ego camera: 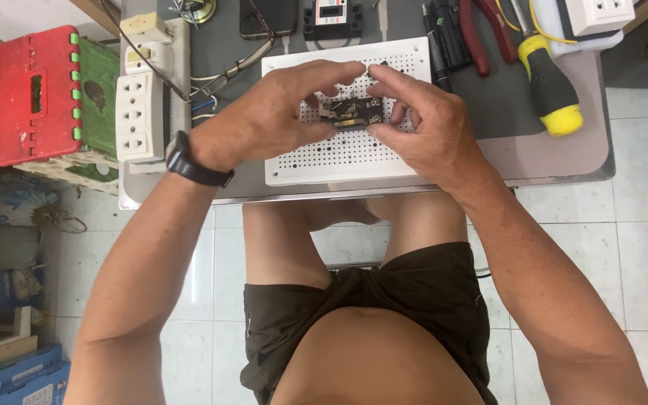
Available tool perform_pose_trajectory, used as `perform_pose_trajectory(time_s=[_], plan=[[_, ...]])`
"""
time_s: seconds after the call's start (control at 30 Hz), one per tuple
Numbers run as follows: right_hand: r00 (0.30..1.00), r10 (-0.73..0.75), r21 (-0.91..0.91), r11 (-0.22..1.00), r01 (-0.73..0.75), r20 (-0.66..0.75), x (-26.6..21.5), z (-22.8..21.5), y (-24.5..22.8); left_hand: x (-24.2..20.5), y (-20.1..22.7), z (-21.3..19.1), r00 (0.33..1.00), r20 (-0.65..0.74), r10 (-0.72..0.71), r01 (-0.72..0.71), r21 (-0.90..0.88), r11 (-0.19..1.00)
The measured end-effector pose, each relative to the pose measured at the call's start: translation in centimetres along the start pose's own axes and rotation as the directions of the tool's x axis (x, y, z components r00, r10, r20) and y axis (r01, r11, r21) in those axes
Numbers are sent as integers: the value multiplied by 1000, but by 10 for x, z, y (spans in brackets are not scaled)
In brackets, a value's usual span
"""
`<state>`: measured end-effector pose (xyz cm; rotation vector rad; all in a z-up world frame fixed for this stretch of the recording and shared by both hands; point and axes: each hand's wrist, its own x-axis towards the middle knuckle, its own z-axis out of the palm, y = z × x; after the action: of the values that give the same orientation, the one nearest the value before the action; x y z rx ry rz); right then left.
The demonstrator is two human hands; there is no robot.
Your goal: The person disassembles a black electrical component using a screwdriver, removes internal parts, and places them on a white perforated board. They then reassemble the component and use a yellow-handled screwdriver to tighten screws.
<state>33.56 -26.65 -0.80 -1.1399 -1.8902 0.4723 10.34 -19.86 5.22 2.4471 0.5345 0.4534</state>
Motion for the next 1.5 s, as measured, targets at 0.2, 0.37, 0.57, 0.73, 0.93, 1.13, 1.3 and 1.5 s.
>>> perform_pose_trajectory(time_s=[0.2, 0.37, 0.57, 0.73, 0.93, 1.13, 1.3, 1.5], plan=[[1000, 18, 23, 1000, -18, -6, 2, -4, -10, -8, 10, 6, 990, 17, -140, 139, 73, 988], [985, 2, 15, 1000, 0, -175, -6, -17, -12, -5, 4, 20, 994, -45, -101, 107, 153, 982], [896, 61, -46, 995, -90, -440, -11, -49, 4, 4, 4, 25, 989, -55, -141, 149, 211, 966], [894, 50, -166, 976, -138, -446, -11, -57, 11, 8, 1, 27, 991, -96, -90, 110, 227, 968], [936, 268, -477, 808, -347, -228, -13, -40, 18, 4, 5, 18, 985, -157, -77, 105, 179, 978], [930, 343, -586, 730, -353, -133, 1, -35, 9, 1, 6, 14, 982, -184, -32, 64, 171, 983], [896, 434, -525, 744, -413, -91, 10, -39, 5, 4, 6, 17, 940, -302, -157, 154, -33, 988], [961, 173, -420, 872, -251, -214, -10, -30, 11, 16, 19, 13, 801, -93, -591, 405, -643, 650]])
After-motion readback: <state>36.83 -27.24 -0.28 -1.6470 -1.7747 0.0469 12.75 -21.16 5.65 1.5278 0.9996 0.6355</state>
